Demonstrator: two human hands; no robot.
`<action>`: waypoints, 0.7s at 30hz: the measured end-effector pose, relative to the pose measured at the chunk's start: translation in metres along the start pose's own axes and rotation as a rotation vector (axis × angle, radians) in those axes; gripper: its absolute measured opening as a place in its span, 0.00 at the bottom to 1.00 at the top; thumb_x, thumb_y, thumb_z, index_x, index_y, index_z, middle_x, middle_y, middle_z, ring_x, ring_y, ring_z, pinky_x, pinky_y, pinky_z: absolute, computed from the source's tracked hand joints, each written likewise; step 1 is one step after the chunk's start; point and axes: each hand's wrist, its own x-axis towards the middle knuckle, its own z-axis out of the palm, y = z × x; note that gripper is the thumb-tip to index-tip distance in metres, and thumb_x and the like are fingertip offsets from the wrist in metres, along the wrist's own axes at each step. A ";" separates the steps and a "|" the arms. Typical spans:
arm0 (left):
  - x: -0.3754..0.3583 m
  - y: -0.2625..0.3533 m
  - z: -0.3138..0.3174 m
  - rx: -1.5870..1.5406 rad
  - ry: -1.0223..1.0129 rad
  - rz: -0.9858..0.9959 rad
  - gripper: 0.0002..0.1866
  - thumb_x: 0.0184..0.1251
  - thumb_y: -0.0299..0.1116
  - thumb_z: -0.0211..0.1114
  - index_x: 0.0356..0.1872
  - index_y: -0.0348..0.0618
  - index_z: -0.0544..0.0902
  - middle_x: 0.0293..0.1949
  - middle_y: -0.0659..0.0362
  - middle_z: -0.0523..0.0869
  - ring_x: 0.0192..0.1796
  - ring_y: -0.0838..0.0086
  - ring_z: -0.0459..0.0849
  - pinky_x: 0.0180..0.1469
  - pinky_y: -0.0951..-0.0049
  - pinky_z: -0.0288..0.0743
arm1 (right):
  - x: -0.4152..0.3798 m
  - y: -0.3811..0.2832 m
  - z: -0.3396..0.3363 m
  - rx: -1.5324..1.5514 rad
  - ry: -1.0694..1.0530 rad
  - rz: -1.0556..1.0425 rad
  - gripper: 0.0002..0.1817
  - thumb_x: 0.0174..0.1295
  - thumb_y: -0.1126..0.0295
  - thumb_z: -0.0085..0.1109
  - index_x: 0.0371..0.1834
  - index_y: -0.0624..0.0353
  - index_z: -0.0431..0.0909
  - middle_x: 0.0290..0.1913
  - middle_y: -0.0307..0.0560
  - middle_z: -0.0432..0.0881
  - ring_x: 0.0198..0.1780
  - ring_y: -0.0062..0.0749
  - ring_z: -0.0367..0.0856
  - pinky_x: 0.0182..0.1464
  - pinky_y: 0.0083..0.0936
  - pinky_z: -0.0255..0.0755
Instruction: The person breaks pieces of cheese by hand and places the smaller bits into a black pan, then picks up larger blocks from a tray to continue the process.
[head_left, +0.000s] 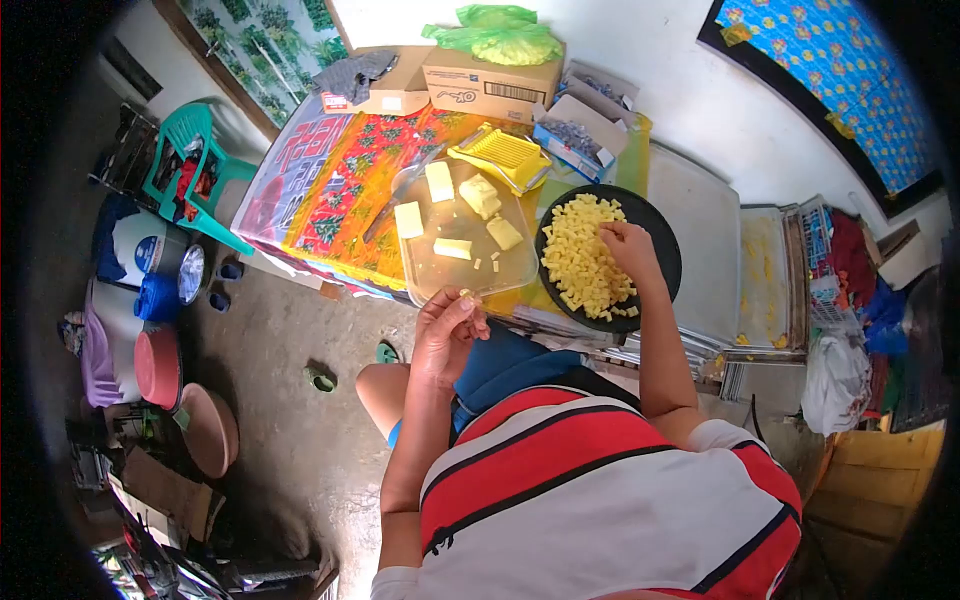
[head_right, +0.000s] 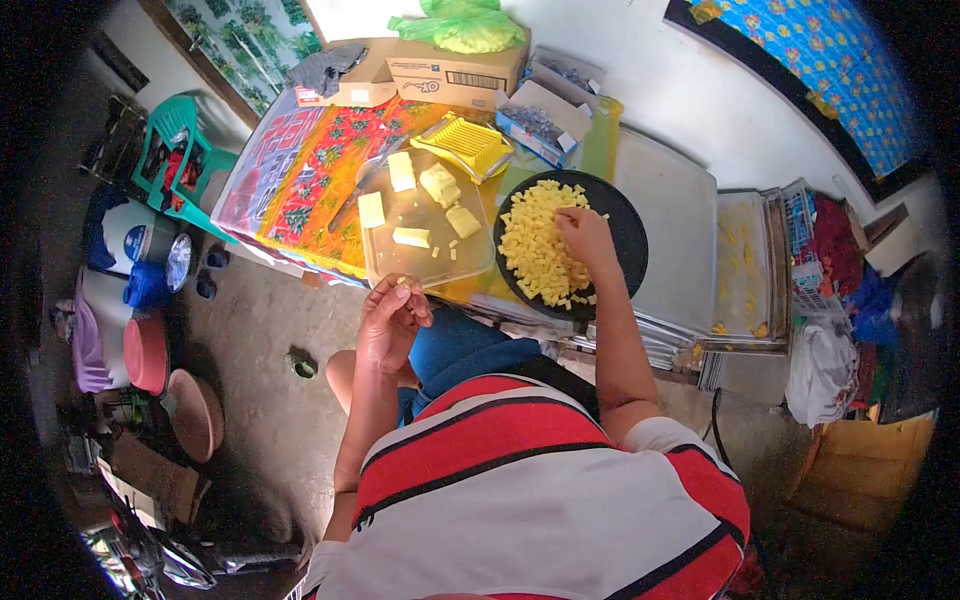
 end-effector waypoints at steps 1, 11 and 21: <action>0.001 -0.002 0.001 0.000 -0.004 -0.003 0.09 0.63 0.35 0.64 0.35 0.40 0.79 0.25 0.60 0.80 0.26 0.75 0.78 0.31 0.75 0.75 | 0.000 0.003 -0.004 -0.027 -0.014 0.011 0.17 0.57 0.62 0.59 0.45 0.61 0.83 0.39 0.56 0.84 0.42 0.44 0.84 0.47 0.32 0.75; 0.015 -0.011 0.013 0.054 -0.027 -0.145 0.09 0.64 0.35 0.63 0.37 0.40 0.79 0.27 0.59 0.81 0.28 0.75 0.80 0.32 0.74 0.77 | -0.014 -0.026 -0.023 0.119 -0.054 0.014 0.21 0.56 0.59 0.65 0.51 0.57 0.81 0.36 0.52 0.84 0.33 0.30 0.82 0.39 0.24 0.74; 0.022 -0.019 0.023 0.074 -0.067 -0.209 0.11 0.63 0.36 0.66 0.42 0.40 0.80 0.32 0.60 0.83 0.32 0.77 0.81 0.33 0.76 0.77 | -0.074 -0.141 -0.019 0.287 -0.432 -0.600 0.21 0.55 0.63 0.66 0.53 0.53 0.80 0.36 0.48 0.82 0.33 0.33 0.82 0.37 0.26 0.74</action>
